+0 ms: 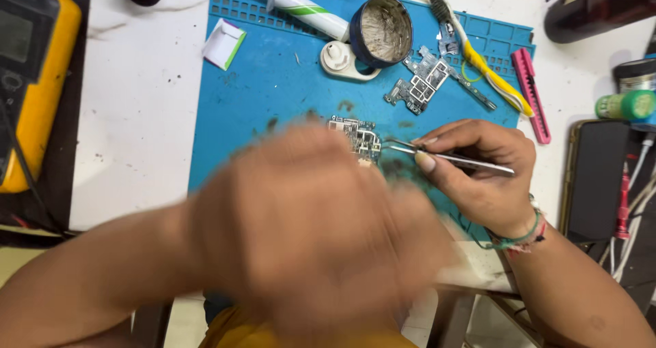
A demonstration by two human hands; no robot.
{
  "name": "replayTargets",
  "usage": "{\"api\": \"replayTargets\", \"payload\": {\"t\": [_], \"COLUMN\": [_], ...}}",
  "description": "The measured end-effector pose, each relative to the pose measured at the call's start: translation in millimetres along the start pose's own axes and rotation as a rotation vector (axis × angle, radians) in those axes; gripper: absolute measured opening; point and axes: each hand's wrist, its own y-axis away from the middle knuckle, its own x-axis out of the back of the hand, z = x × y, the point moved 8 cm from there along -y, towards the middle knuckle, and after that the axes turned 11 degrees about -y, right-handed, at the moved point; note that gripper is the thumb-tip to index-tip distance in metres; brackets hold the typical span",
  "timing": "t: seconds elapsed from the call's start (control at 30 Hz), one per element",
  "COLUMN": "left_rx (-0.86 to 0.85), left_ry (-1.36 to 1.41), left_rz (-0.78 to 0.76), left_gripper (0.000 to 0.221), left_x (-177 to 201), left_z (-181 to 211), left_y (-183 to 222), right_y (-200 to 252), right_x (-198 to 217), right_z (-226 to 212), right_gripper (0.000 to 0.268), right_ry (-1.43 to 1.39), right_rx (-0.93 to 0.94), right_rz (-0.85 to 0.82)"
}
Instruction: The person uses a hot air rework station and tweezers to remove or replace components on a mobile phone circuit board, occasionally applying flux from a small container.
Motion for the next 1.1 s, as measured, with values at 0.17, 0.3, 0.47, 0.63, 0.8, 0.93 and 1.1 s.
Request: {"api": "replayTargets", "payload": {"t": [0.17, 0.3, 0.47, 0.63, 0.8, 0.93, 1.1], "left_rx": [0.241, 0.387, 0.516, 0.665, 0.827, 0.937, 1.0], "left_ry": [-0.055, -0.079, -0.11, -0.271, -0.495, -0.518, -0.541], "left_rz": [-0.022, -0.045, -0.018, 0.205, 0.531, 0.399, 0.213], "left_gripper": [0.013, 0.018, 0.025, 0.032, 0.039, 0.045, 0.049], "left_x": [28, 27, 33, 69, 117, 138, 133], "left_z": [45, 61, 73, 58, -19, -46, -53], "left_y": [37, 59, 84, 151, 242, 295, 311], "right_y": [1, 2, 6, 7, 2, 0, 2], "right_x": [-4, -1, 3, 7, 6, -4, -15], "right_z": [-1, -2, -6, -5, -4, -5, -17], "right_gripper": [0.011, 0.01, 0.009, 0.01, 0.01, 0.014, 0.02], "right_ry": [0.004, 0.023, 0.089, 0.11, 0.104, 0.027, -0.015], "right_rx": [0.034, 0.07, 0.148, 0.15, 0.167, 0.154, 0.195], "right_rz": [-0.001, 0.032, 0.045, 0.09, 0.113, 0.066, 0.011]}}
